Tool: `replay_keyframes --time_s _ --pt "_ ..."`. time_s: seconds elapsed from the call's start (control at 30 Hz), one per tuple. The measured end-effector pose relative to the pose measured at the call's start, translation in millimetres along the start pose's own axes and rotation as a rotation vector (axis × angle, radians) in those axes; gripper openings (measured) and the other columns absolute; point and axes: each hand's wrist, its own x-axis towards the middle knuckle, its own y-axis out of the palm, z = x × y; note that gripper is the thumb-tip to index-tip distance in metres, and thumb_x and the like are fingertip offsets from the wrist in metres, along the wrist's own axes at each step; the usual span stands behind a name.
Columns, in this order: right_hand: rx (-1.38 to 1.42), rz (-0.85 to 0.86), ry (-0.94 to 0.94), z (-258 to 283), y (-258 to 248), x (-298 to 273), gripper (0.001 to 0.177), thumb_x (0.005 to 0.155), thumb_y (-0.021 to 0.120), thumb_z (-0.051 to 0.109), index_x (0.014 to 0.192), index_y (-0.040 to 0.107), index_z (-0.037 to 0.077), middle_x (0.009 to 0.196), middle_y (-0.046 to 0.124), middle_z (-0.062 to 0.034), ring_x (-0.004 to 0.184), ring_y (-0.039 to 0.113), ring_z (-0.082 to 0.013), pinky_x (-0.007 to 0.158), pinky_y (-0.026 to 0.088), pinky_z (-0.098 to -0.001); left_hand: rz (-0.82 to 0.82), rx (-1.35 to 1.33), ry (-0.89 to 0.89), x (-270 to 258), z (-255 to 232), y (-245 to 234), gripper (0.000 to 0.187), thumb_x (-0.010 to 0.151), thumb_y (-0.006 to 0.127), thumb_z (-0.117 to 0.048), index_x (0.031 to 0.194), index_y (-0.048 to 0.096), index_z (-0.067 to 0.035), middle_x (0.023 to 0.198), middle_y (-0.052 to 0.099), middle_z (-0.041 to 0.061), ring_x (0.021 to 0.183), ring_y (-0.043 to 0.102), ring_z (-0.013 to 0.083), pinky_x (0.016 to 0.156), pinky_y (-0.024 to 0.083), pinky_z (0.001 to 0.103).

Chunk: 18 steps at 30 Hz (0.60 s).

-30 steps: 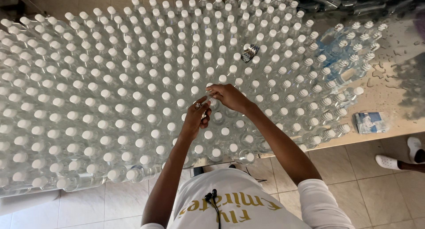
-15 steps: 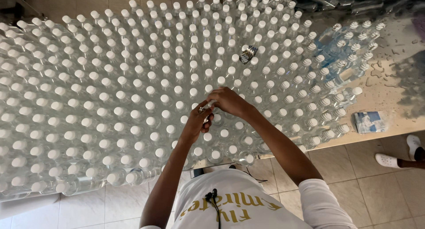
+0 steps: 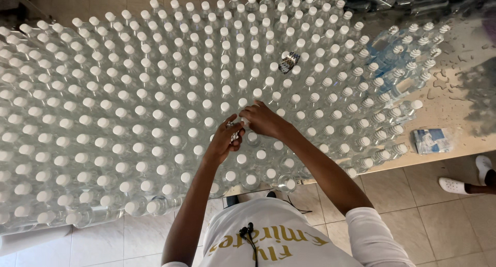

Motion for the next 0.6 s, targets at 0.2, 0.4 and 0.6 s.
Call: replay_keyframes --time_s 0.2,0.4,0.6 --pt "0.024 0.037 0.032 -9.0 5.8 3.5 0.048 0.1 0.073 0.011 0.146 0.06 0.013 0.126 0.075 -0.0123 0.122 0.073 -0.0368 0.129 0.028 -0.065 -0.025 -0.003 -0.015 -23.1 -8.7 8.1 0.078 0.106 0.068 -0.021 0.17 0.029 0.001 0.085 0.06 0.011 0.054 0.053 0.0132 0.035 0.036 0.023" --pt "0.26 -0.23 0.039 27.1 -48.8 -28.2 0.038 0.1 0.075 0.021 0.135 0.065 0.011 0.119 0.075 -0.0155 0.115 0.074 -0.0402 0.119 0.04 -0.0616 -0.044 0.094 0.106 -42.2 -27.3 40.4 0.073 0.114 0.054 -0.046 0.168 0.033 -0.003 0.086 0.054 0.011 0.057 0.049 0.0156 0.04 0.034 0.023" --pt "0.618 -0.379 0.047 63.2 -73.2 -84.2 0.026 0.098 0.082 0.029 0.119 0.074 0.016 0.113 0.071 -0.0058 0.102 0.074 -0.0269 0.095 0.059 -0.0424 0.072 0.185 0.114 -36.1 -11.9 72.6 0.063 0.116 0.03 -0.062 0.13 0.057 -0.008 0.078 0.046 0.006 0.053 0.037 0.0179 0.044 0.027 0.031"
